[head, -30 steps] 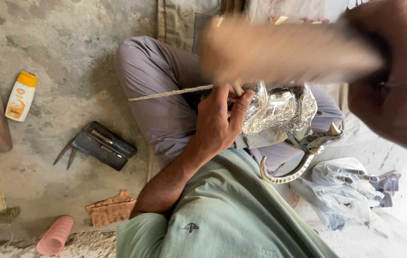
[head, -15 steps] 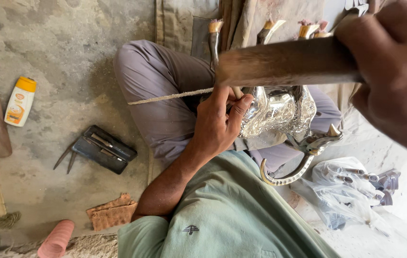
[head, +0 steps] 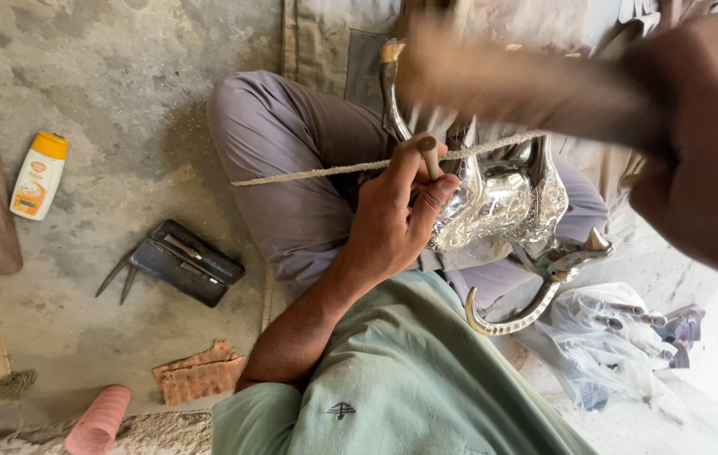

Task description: The person sits on the floor and uses a hammer and chisel to shape and refine the surface of a silver-colored metal object with curved horns. The person repeatedly strikes the chisel against the object's surface to create texture and detail.

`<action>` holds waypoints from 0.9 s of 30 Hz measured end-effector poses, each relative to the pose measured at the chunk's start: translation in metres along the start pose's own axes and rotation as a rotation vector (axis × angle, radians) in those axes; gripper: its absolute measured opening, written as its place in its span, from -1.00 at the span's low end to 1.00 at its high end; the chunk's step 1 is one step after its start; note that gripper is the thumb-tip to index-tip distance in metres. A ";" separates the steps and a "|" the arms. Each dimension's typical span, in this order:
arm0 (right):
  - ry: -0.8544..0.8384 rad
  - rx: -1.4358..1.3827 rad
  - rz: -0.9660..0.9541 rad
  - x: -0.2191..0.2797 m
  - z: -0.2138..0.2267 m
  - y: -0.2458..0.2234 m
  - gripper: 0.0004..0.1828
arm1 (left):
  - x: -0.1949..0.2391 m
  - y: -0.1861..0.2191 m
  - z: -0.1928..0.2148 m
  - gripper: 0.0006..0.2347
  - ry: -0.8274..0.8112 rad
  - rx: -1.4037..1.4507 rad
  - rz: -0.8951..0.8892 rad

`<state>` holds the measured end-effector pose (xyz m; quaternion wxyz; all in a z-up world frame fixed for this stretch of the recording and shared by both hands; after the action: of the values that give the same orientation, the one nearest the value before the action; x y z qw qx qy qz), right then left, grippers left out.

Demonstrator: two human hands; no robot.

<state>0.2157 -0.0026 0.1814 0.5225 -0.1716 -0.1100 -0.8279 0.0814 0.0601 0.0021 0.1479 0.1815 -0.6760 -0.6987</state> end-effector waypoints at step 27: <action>0.022 0.099 -0.002 -0.012 0.014 -0.014 -0.42 | -0.008 -0.008 0.006 -0.83 0.046 0.059 0.080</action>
<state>0.2104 0.0178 0.1894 0.5308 -0.1362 -0.1452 -0.8238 0.0858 0.0698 -0.0054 0.1859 0.1747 -0.6992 -0.6678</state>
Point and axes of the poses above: each hand's wrist, its own x-axis away from the middle knuckle, its own z-axis out of the back of the hand, y = z × x, the point moved 8 cm from there along -x, towards the middle knuckle, and after that the axes turned 15 degrees about -x, right-handed, at the moved point
